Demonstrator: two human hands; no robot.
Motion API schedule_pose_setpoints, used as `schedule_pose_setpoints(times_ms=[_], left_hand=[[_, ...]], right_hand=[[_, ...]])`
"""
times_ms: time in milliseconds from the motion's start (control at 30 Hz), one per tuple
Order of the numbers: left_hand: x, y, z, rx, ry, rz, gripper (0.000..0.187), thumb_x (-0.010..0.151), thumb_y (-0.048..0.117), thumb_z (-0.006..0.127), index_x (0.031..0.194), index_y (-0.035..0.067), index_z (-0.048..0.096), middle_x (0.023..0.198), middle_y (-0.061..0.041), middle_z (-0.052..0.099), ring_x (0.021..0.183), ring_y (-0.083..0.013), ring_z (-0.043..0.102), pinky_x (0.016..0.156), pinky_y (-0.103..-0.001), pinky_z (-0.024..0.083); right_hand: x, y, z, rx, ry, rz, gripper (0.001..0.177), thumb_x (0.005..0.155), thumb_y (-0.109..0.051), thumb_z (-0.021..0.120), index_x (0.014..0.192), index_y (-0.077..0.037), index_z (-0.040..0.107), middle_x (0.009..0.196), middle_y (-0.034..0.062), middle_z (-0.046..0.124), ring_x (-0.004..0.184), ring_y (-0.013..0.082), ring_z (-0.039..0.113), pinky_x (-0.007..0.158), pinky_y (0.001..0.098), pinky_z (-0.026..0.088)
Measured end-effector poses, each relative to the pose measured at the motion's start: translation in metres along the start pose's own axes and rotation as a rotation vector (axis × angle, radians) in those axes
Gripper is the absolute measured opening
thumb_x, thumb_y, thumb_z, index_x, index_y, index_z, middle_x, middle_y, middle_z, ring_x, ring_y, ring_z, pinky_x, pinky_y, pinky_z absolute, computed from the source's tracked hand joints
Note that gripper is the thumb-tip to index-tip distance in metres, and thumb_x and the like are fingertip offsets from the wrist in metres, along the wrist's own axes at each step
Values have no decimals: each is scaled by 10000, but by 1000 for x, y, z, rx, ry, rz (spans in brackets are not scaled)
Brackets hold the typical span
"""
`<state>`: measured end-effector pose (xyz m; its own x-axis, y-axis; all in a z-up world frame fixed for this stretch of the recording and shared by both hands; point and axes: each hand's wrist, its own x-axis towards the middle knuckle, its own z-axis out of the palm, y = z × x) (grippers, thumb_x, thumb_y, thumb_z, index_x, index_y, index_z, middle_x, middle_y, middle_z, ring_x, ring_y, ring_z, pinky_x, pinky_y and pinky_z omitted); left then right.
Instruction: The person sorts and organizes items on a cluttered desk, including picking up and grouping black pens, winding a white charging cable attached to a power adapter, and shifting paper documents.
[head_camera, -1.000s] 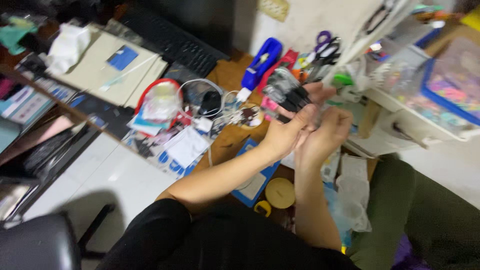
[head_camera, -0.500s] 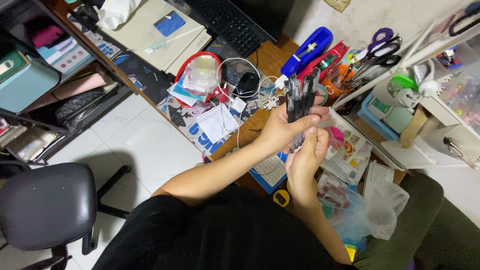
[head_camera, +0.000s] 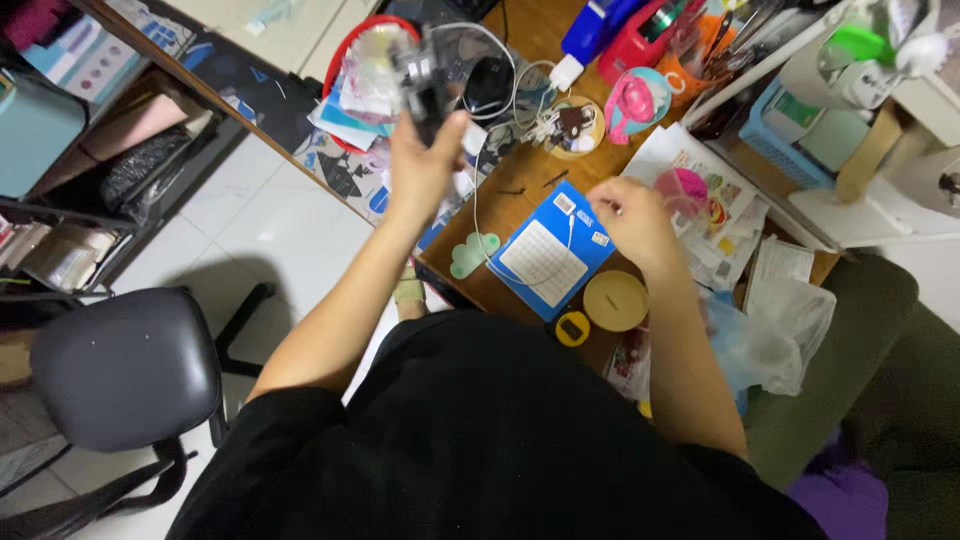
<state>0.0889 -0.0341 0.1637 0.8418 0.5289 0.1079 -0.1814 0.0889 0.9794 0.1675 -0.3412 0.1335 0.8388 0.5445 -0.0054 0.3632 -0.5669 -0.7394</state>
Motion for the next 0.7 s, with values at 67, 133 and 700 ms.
schedule_pose_setpoints(times_ms=[67, 133, 700], left_hand=[[-10, -7, -24, 39, 8, -86, 316, 996, 191, 748, 1178, -5, 579, 788, -26, 613, 593, -114, 598, 529, -273, 510], [-21, -14, -40, -8, 29, -167, 330, 994, 180, 745, 1198, -17, 576, 768, -24, 591, 576, -122, 592, 518, -276, 501], [-74, -21, -49, 79, 7, -225, 307, 949, 158, 805, 1131, 12, 605, 775, -1, 645, 609, -72, 589, 546, -244, 487]], right_hand=[[5, 41, 29, -353, -29, 109, 138, 877, -55, 695, 951, -94, 805, 939, 141, 751, 846, 253, 711, 775, 368, 549], [17, 79, 64, -110, -50, 71, 99, 859, -73, 705, 931, -72, 773, 916, 133, 752, 839, 255, 724, 769, 368, 556], [102, 133, 186, -284, 20, -230, 76, 843, -74, 767, 865, -99, 699, 909, 185, 662, 849, 414, 655, 742, 519, 530]])
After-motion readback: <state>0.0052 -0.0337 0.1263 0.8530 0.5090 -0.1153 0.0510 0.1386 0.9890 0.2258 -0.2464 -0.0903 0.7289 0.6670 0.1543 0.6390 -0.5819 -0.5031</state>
